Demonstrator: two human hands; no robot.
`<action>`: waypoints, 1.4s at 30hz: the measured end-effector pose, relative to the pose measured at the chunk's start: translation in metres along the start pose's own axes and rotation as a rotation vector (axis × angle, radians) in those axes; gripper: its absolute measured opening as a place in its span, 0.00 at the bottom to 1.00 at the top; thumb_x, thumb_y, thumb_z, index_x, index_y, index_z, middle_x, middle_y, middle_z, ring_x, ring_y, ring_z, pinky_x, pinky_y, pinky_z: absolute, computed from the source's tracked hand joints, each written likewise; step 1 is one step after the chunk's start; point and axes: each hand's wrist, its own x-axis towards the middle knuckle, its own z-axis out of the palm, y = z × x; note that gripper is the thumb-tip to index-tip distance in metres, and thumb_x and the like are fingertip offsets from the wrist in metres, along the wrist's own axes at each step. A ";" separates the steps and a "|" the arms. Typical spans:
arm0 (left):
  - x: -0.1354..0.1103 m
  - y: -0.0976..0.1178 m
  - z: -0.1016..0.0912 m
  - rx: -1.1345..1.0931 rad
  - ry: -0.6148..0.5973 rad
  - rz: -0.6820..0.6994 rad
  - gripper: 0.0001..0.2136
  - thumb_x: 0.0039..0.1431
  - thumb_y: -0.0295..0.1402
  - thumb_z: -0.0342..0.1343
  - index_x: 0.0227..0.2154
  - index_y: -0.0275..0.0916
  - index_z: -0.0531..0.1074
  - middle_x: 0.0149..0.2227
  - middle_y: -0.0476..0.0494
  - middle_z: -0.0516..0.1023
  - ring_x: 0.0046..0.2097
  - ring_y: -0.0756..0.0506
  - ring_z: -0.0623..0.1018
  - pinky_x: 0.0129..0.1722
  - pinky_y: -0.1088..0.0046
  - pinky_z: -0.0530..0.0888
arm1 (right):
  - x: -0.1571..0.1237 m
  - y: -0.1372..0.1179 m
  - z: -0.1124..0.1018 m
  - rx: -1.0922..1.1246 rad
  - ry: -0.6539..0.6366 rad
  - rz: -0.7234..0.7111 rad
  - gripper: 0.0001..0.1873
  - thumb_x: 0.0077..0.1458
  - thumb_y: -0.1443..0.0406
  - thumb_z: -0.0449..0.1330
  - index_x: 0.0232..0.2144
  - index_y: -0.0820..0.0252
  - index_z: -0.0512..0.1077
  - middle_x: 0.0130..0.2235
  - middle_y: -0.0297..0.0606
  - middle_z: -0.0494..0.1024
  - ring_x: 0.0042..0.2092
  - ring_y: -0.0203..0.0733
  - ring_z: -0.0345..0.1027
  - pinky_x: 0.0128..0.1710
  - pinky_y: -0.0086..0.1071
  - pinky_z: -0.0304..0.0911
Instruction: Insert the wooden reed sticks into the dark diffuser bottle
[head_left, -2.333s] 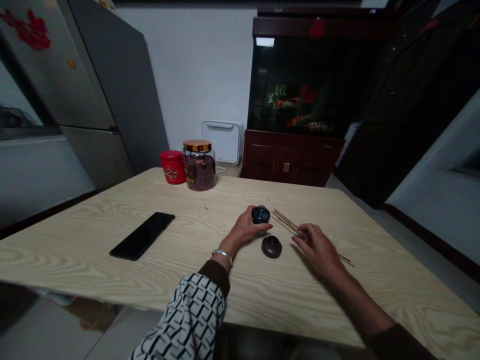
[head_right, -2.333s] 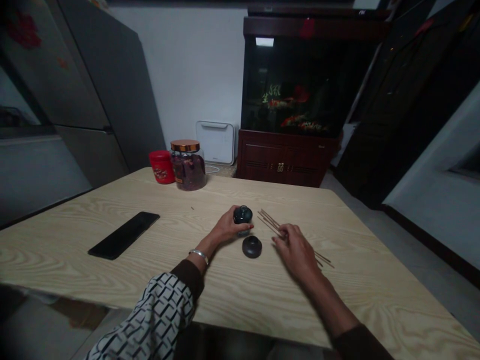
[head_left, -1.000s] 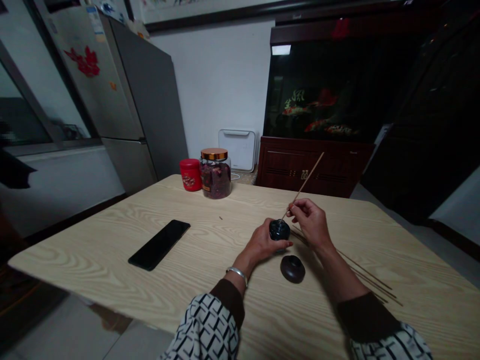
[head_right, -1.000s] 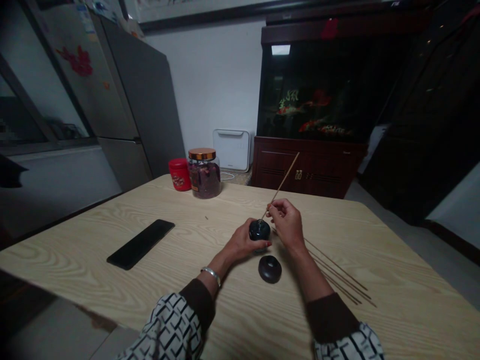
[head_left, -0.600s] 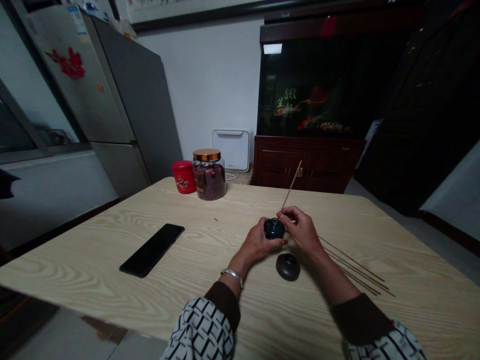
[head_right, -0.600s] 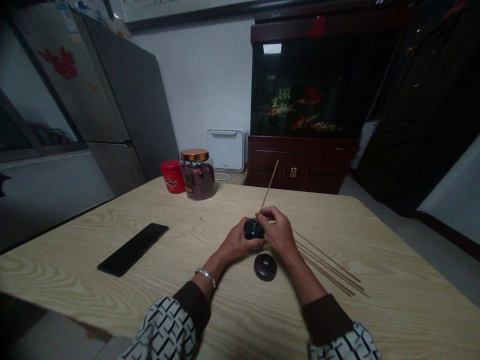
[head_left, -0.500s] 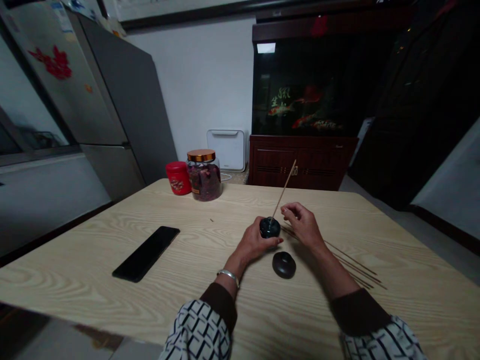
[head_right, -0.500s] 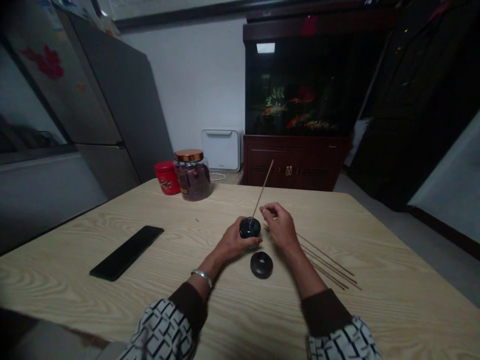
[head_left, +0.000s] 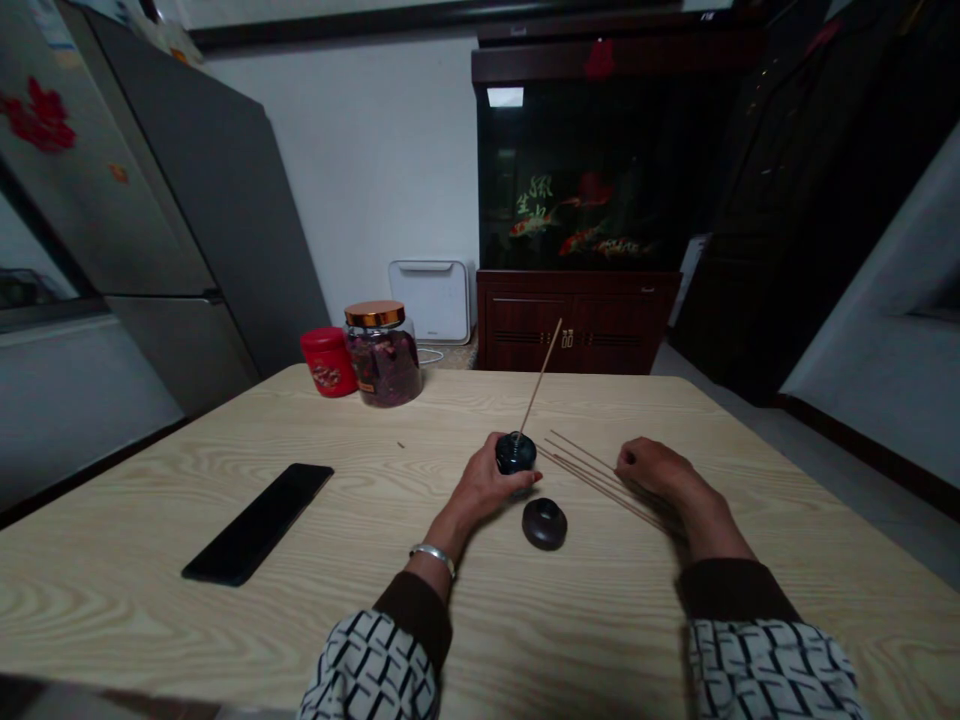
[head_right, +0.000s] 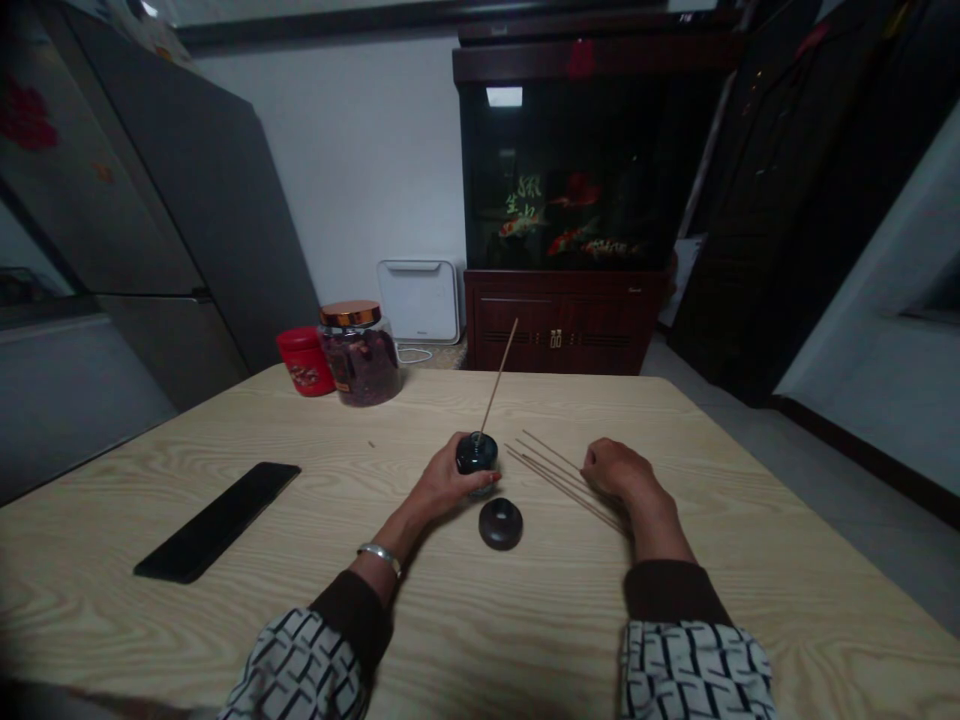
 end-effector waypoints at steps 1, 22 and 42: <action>0.000 0.000 0.000 -0.004 0.002 0.001 0.26 0.45 0.41 0.70 0.46 0.36 0.69 0.40 0.43 0.77 0.40 0.45 0.75 0.41 0.70 0.71 | 0.001 0.000 0.001 0.000 -0.008 -0.004 0.03 0.48 0.65 0.61 0.25 0.58 0.75 0.36 0.43 0.80 0.35 0.42 0.72 0.31 0.31 0.56; -0.001 0.000 0.000 0.010 0.015 -0.033 0.28 0.43 0.41 0.71 0.45 0.37 0.69 0.39 0.44 0.77 0.40 0.45 0.75 0.40 0.71 0.70 | -0.019 -0.085 -0.027 1.851 0.487 -0.161 0.20 0.37 0.64 0.73 0.36 0.59 0.76 0.35 0.32 0.74 0.32 0.29 0.68 0.24 0.19 0.60; 0.000 -0.002 0.000 0.017 0.023 -0.008 0.29 0.42 0.43 0.71 0.46 0.38 0.68 0.40 0.45 0.77 0.41 0.44 0.75 0.40 0.71 0.70 | -0.035 -0.148 -0.007 0.916 0.410 -0.489 0.13 0.57 0.57 0.61 0.40 0.59 0.74 0.35 0.38 0.78 0.35 0.40 0.71 0.35 0.32 0.65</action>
